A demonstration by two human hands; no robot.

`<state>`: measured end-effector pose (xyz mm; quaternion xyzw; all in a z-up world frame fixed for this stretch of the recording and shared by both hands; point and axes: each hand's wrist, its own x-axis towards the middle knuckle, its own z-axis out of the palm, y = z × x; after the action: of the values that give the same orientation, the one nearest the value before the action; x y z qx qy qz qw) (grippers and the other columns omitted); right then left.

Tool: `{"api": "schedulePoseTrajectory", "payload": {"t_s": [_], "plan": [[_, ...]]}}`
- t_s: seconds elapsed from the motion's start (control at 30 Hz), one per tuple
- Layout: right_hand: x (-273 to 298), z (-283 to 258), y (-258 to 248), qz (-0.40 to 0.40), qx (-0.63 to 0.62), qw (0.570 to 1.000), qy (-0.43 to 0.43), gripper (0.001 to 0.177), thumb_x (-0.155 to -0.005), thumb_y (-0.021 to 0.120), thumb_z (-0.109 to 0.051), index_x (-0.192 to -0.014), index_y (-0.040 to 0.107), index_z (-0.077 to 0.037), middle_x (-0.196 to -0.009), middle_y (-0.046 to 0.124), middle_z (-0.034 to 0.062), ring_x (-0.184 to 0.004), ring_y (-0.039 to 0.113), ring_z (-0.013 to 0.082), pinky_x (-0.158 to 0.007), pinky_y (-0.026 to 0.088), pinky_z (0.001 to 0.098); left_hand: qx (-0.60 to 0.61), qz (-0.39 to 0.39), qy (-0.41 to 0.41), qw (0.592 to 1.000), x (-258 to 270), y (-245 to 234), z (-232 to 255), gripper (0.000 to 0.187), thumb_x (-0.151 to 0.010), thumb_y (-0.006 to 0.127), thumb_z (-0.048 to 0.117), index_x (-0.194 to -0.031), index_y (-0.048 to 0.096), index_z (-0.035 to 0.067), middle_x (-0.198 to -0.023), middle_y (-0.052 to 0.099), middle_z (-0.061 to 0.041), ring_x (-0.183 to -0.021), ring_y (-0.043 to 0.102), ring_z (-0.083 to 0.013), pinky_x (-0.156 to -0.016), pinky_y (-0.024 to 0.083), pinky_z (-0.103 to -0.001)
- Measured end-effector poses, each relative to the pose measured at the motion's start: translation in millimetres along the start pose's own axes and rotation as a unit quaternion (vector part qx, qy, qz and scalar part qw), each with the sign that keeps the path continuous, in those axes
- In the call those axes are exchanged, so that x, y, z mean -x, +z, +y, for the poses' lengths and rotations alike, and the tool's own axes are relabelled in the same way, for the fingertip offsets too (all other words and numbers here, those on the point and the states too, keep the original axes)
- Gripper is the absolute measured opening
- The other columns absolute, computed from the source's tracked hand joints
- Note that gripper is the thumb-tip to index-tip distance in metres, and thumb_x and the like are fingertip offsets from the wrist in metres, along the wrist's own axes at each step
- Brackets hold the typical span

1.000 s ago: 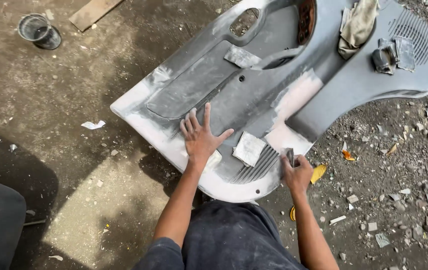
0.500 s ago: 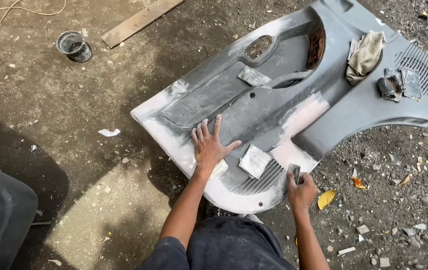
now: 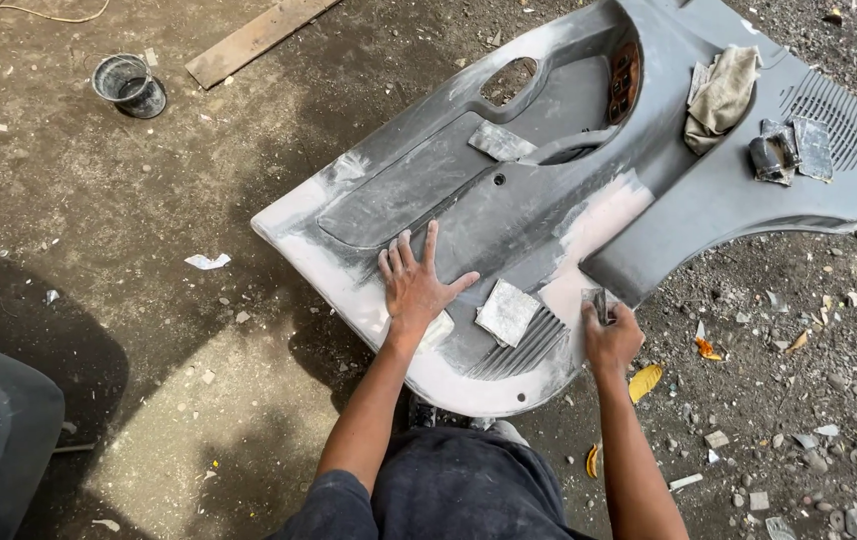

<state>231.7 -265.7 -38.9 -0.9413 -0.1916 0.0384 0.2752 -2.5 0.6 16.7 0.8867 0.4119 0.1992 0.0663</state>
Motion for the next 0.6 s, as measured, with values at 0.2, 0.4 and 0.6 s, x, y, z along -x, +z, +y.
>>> {"api": "schedulePoseTrajectory", "payload": {"t_s": [0.2,0.4,0.6], "plan": [[10.4,-13.5,-13.0,0.008,0.019,1.0,0.022,0.034,-0.091,0.081,-0.039,-0.082,0.069,-0.008,-0.073,0.069,0.0074,-0.055,0.053,0.0134,-0.048,0.044,0.0335,0.018,-0.014,0.01,1.0,-10.1,-4.8,3.9,0.12,-0.072,0.057,0.094,-0.161,0.022,0.023,-0.142,0.045,-0.031,-0.128,0.048,-0.0459,-0.107,0.032,-0.064],[32.3,-24.0,-27.4,0.002,-0.026,0.999,0.045,0.031,-0.096,0.076,-0.034,-0.08,0.068,-0.008,-0.071,0.066,0.0048,-0.052,0.047,0.0132,-0.044,0.04,0.0321,0.02,-0.017,0.002,1.0,-5.9,-12.0,8.9,0.119,-0.073,0.061,0.093,-0.162,0.024,0.023,-0.144,0.044,-0.03,-0.129,0.047,-0.046,-0.106,0.032,-0.064],[9.6,-26.9,-21.1,-0.017,0.001,0.998,0.053,0.034,-0.097,0.075,-0.038,-0.081,0.066,-0.009,-0.063,0.062,0.0022,-0.044,0.045,0.0127,-0.041,0.038,0.0329,0.011,0.001,0.007,1.0,5.2,-5.9,6.4,0.119,-0.074,0.064,0.091,-0.163,0.024,0.023,-0.141,0.046,-0.03,-0.126,0.049,-0.0455,-0.106,0.032,-0.065]]}}
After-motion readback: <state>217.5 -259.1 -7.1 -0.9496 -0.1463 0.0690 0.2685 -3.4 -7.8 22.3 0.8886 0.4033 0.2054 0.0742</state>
